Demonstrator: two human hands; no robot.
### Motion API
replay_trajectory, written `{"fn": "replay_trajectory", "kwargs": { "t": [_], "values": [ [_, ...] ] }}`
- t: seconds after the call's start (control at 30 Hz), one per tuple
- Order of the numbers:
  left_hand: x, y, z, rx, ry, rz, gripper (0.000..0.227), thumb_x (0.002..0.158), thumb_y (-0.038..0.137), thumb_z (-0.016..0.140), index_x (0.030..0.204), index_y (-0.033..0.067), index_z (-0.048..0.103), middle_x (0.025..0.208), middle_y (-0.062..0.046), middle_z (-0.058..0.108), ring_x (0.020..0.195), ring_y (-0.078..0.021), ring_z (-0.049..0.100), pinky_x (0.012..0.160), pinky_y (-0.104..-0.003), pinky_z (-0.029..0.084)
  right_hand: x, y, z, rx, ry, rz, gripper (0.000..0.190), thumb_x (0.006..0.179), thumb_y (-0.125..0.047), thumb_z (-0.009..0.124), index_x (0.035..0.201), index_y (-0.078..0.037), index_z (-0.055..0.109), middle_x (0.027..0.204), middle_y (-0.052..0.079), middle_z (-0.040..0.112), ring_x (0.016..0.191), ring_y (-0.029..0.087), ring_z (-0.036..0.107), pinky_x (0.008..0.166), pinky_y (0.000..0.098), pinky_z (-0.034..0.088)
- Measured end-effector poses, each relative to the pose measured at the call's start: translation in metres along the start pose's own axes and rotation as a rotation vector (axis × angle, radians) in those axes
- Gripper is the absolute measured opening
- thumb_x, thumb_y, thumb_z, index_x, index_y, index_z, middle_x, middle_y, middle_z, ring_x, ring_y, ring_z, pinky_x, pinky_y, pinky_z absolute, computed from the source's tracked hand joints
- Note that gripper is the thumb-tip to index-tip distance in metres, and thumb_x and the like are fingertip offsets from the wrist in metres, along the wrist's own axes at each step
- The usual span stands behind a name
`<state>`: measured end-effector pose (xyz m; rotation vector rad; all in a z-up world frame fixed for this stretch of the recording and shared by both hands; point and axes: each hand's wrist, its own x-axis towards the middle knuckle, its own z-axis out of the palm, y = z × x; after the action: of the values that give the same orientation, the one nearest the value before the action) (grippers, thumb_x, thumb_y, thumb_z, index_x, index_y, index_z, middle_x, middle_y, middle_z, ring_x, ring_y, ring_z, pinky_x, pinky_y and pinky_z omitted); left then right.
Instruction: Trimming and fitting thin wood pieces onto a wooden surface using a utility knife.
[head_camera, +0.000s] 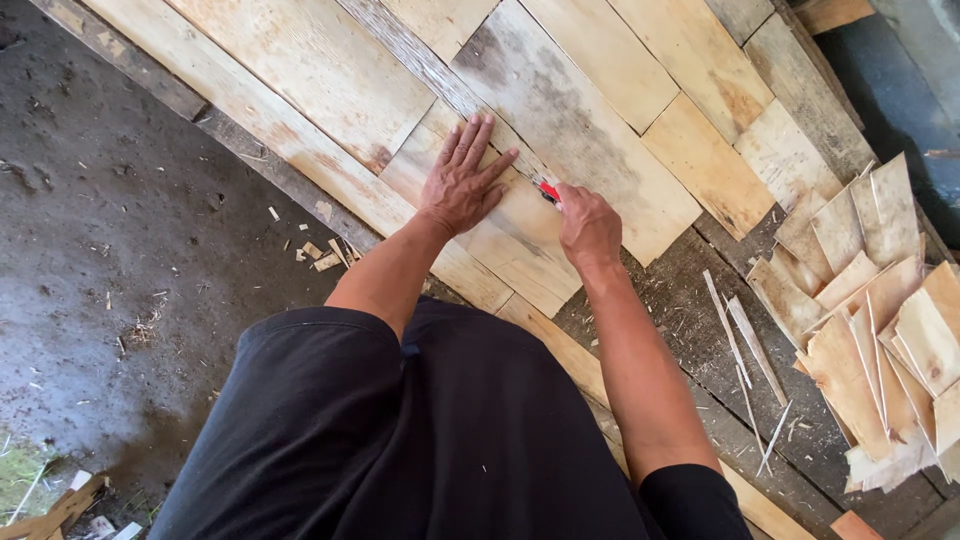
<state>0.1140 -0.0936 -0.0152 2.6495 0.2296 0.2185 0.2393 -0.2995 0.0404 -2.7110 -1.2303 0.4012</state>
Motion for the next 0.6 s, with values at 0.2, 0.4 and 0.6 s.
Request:
{"fn": "replay_trajectory", "kwargs": {
  "t": [0.2, 0.4, 0.6],
  "values": [
    [0.0, 0.0, 0.0, 0.008, -0.004, -0.004, 0.057, 0.101, 0.042, 0.059, 0.155, 0.0273, 0.051, 0.171, -0.02, 0.018, 0.158, -0.0382, 0.014, 0.129, -0.052, 0.012, -0.001, 0.011, 0.008, 0.006, 0.043, -0.071, 0.031, 0.094, -0.004, 0.058, 0.124, -0.007, 0.066, 0.105, 0.014, 0.073, 0.092, 0.035, 0.069, 0.078, 0.0467, 0.057],
    [0.0, 0.001, -0.003, -0.016, 0.0, 0.002, 0.056, 0.102, 0.042, 0.059, 0.156, 0.0266, 0.051, 0.171, -0.019, 0.018, 0.159, -0.0374, 0.014, 0.129, -0.052, 0.012, 0.003, 0.014, 0.002, 0.006, -0.019, -0.065, 0.028, 0.096, 0.0, 0.054, 0.12, -0.007, 0.066, 0.101, 0.017, 0.073, 0.089, 0.038, 0.071, 0.076, 0.0489, 0.058],
    [0.0, 0.001, -0.004, -0.011, -0.002, 0.004, 0.055, 0.103, 0.043, 0.059, 0.155, 0.0263, 0.051, 0.171, -0.018, 0.017, 0.159, -0.0366, 0.014, 0.129, -0.051, 0.012, 0.0, 0.013, -0.011, 0.022, -0.076, -0.057, 0.025, 0.097, 0.0, 0.052, 0.118, -0.006, 0.065, 0.098, 0.018, 0.073, 0.086, 0.039, 0.072, 0.074, 0.0499, 0.058]
  ]
}}
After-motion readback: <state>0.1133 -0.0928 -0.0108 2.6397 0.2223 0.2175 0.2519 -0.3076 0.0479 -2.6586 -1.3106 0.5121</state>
